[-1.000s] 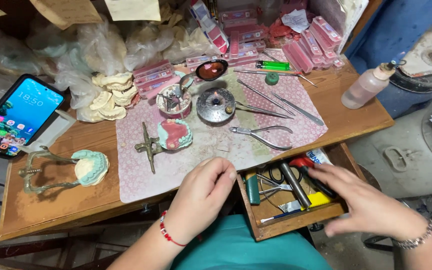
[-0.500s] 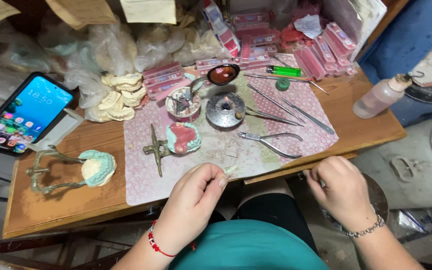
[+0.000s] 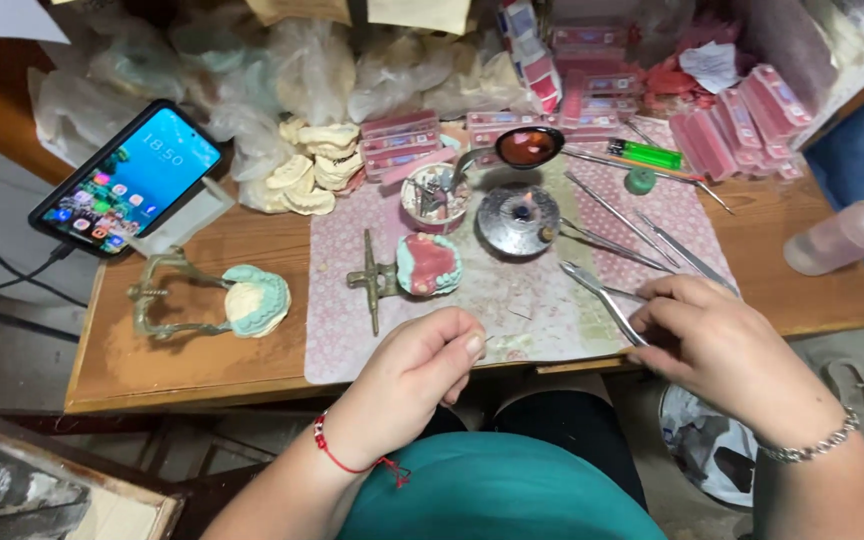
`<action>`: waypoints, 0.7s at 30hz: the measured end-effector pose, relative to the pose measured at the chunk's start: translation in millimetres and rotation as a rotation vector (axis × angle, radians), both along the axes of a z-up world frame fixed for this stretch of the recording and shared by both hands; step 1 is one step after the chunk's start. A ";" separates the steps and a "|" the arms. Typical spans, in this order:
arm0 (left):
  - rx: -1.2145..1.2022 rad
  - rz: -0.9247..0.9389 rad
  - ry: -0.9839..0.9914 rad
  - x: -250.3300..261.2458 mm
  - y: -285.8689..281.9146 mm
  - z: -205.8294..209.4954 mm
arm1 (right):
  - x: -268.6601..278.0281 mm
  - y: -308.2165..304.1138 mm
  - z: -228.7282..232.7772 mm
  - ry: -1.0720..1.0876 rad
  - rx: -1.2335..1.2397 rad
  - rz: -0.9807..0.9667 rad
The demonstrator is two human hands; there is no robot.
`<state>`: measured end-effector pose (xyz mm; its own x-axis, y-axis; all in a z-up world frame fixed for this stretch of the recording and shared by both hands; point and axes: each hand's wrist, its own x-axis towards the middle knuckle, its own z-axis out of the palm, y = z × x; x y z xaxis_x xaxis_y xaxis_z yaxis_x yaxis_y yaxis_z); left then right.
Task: Adjusting a dental prosthesis using pliers, cutters, and other dental tools
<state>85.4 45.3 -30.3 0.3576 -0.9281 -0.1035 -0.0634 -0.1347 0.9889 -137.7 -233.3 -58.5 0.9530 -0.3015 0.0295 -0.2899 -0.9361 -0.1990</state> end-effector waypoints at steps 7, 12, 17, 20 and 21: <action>-0.005 -0.019 0.164 2.3 -0.5 1.2 | 10.9 47.8 -8.1 -0.256 -0.044 -0.087; -0.055 -0.034 0.144 -4.3 1.6 12.7 | 35.2 126.1 -9.9 -0.763 0.580 0.031; -0.123 -0.063 -0.018 -10.3 6.8 27.5 | 63.8 153.4 -12.7 -0.755 0.603 0.152; -0.161 -0.061 -0.105 -10.9 9.1 28.8 | 69.4 161.5 -15.2 -0.776 0.620 0.187; -0.167 -0.062 -0.140 -10.6 9.3 29.0 | 70.1 162.7 -17.0 -0.781 0.606 0.189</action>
<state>74.8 54.6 -1.3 0.2994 -0.9489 0.0998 -0.2049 0.0383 0.9780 -67.5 -70.6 -75.5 0.7658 -0.3191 0.5583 0.2680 -0.6308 -0.7282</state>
